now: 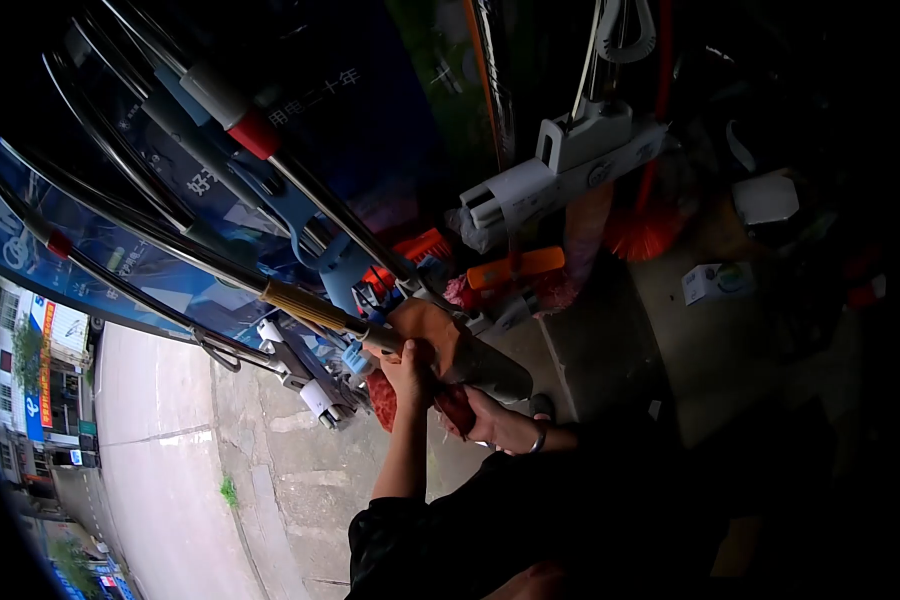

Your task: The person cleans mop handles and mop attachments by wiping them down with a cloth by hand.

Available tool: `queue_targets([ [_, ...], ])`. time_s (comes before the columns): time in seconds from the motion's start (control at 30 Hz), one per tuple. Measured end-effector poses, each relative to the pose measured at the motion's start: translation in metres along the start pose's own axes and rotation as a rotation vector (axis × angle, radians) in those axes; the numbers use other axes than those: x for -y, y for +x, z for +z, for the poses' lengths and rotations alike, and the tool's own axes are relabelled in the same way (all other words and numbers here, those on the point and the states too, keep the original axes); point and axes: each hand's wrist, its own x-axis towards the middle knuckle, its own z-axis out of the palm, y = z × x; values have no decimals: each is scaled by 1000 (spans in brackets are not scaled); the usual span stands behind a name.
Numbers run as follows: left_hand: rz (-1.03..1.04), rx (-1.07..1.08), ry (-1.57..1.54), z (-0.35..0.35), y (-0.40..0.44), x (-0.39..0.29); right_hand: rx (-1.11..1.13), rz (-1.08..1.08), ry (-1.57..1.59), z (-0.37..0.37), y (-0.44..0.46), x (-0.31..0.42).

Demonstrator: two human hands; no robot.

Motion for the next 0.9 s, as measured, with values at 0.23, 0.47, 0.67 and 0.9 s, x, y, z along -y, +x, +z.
queue_targets([
  [0.23, 106, -170, 137, -36, 6, -11, 12, -742, -771, 64, -50, 13],
  [0.47, 89, -187, 129, -52, -14, -3, 181, -1580, -2190, 50, 16, 19],
  [0.67, 36, -341, 280, -94, -25, -22, -8, -876, -2331, -47, 26, 18],
  [0.9, 24, -279, 253, -121, -33, -42, 177, -1056, -1945, 52, 22, -7],
])
